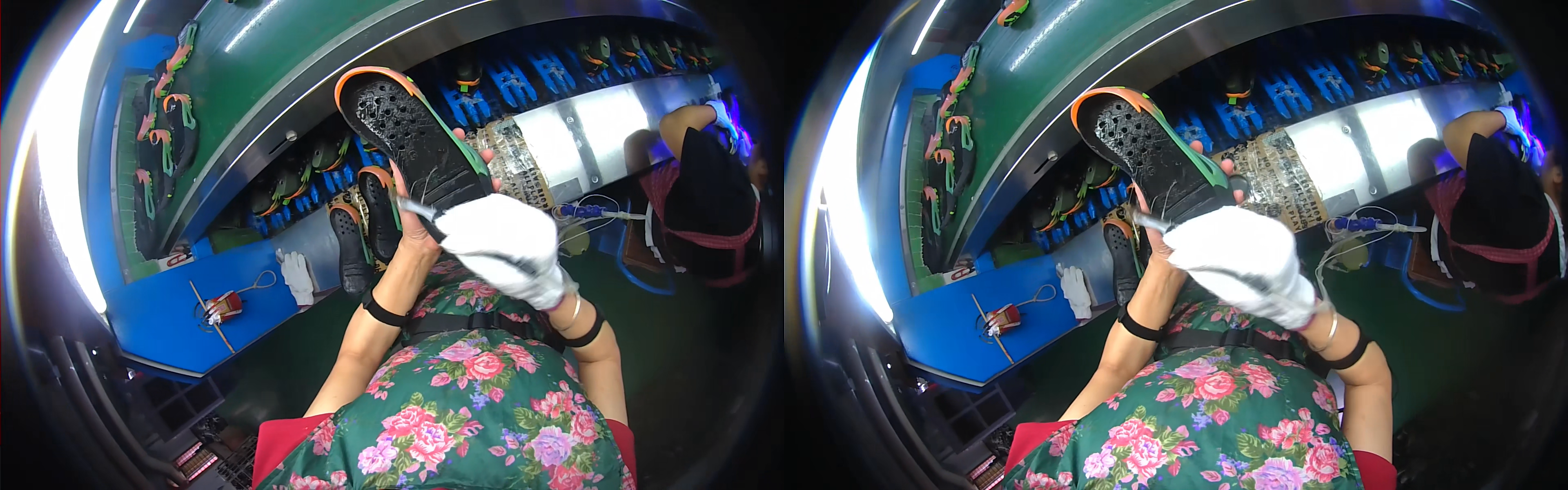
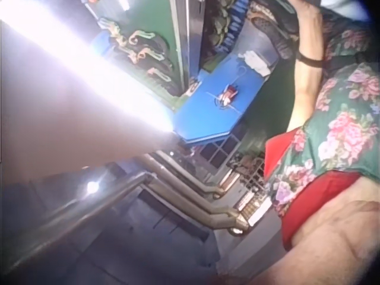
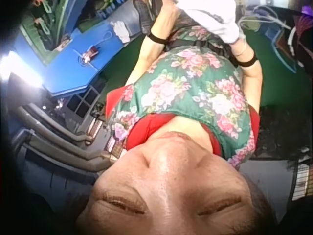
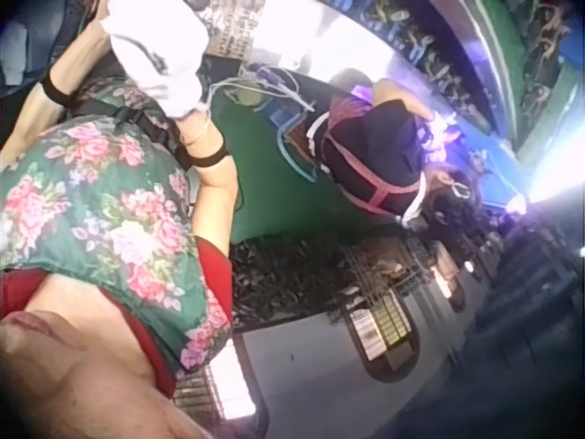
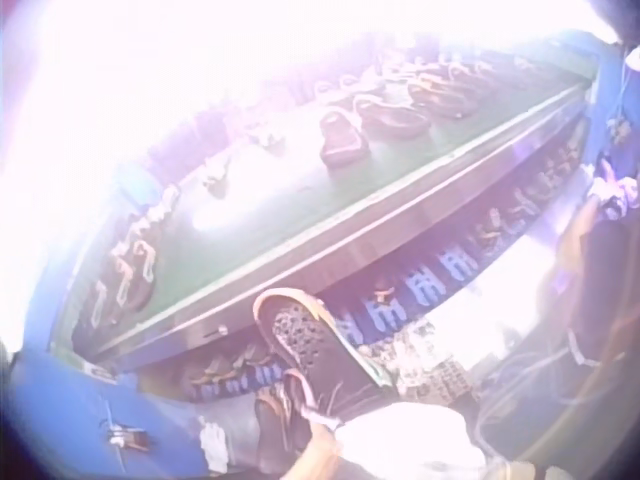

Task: The worker is applying adhesive or primer to the bottom of shoe soles using a brush at a manufacturing station.

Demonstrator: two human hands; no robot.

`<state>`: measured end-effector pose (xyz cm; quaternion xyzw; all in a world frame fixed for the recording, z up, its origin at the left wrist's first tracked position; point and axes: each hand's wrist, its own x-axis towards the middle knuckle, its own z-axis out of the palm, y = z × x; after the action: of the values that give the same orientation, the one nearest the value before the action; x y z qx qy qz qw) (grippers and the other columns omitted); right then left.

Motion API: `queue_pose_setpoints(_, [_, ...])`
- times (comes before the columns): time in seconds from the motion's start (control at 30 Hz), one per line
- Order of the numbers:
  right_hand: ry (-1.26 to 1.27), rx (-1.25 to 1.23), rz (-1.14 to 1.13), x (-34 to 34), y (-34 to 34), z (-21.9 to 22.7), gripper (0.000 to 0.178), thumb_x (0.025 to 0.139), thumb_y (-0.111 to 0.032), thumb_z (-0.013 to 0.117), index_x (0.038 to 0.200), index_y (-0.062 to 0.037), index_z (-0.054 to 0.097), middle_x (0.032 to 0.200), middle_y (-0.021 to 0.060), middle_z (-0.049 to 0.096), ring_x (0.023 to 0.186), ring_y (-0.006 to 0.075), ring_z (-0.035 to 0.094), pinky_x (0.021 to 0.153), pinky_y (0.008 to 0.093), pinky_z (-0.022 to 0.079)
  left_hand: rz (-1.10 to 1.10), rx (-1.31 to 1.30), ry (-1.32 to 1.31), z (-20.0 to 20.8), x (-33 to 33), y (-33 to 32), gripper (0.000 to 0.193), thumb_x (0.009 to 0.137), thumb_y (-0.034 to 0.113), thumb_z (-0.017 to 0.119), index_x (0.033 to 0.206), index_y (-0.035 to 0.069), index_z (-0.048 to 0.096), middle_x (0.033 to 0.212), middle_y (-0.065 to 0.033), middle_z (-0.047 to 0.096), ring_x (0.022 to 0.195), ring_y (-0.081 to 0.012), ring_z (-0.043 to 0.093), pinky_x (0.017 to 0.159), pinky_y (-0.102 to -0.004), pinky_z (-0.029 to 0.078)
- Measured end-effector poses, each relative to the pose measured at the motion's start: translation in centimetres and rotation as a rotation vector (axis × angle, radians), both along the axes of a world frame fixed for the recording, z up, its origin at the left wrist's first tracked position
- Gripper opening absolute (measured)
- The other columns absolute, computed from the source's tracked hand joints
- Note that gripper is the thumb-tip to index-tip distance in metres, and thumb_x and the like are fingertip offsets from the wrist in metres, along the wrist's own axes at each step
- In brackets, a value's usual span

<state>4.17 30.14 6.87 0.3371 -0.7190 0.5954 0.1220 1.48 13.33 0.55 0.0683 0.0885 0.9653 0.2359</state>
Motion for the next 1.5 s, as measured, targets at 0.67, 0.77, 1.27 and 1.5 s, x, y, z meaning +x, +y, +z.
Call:
queue_pose_setpoints(0.67, [-0.295, -0.178, 0.110, 0.8, 2.0, -0.7, 0.011, 0.079, -0.003, 0.080, 0.088, -0.0078, 0.079, 0.097, 0.0102, 0.078, 0.090, 0.0253, 0.075, 0.079, 0.0361, 0.059, 0.162, 0.076, -0.075, 1.4, -0.5, 1.1, 0.098, 0.088, 0.084, 0.047, 0.152, 0.010, 0.041, 0.137, -0.0299, 0.057, 0.116, -0.0440, 0.063, 0.098, -0.0577, 0.054])
queue_pose_setpoints(0.77, [-0.038, 0.021, 0.029, 0.9, 2.3, -1.7, 0.019, 0.080, -0.006, 0.080, 0.099, -0.0106, 0.079, 0.102, 0.0097, 0.077, 0.092, 0.0267, 0.074, 0.080, 0.0373, 0.059, 0.149, 0.107, -0.044, 1.8, -0.8, 1.2, 0.100, 0.087, 0.085, 0.046, 0.152, 0.009, 0.040, 0.142, -0.0281, 0.054, 0.118, -0.0456, 0.061, 0.097, -0.0580, 0.055])
queue_pose_setpoints(1.27, [-0.309, -0.125, 0.389, 1.5, 1.7, -0.9, 0.015, 0.080, -0.008, 0.080, 0.095, -0.0122, 0.081, 0.099, 0.0062, 0.079, 0.091, 0.0249, 0.075, 0.081, 0.0349, 0.059, -0.078, -0.171, 0.060, -0.6, -0.9, -3.2, 0.104, 0.087, 0.077, 0.055, 0.157, 0.003, 0.033, 0.150, -0.0270, 0.043, 0.123, -0.0494, 0.057, 0.102, -0.0573, 0.053])
queue_pose_setpoints(1.5, [0.002, 0.175, 0.254, 1.7, 1.9, -1.4, 0.029, 0.082, -0.002, 0.073, 0.111, -0.0089, 0.076, 0.110, 0.0107, 0.076, 0.099, 0.0284, 0.073, 0.085, 0.0376, 0.059, -0.206, -0.226, -0.068, 0.3, -1.4, -4.3, 0.085, 0.097, 0.057, 0.048, 0.156, -0.001, 0.033, 0.149, -0.0315, 0.045, 0.124, -0.0540, 0.056, 0.104, -0.0573, 0.051])
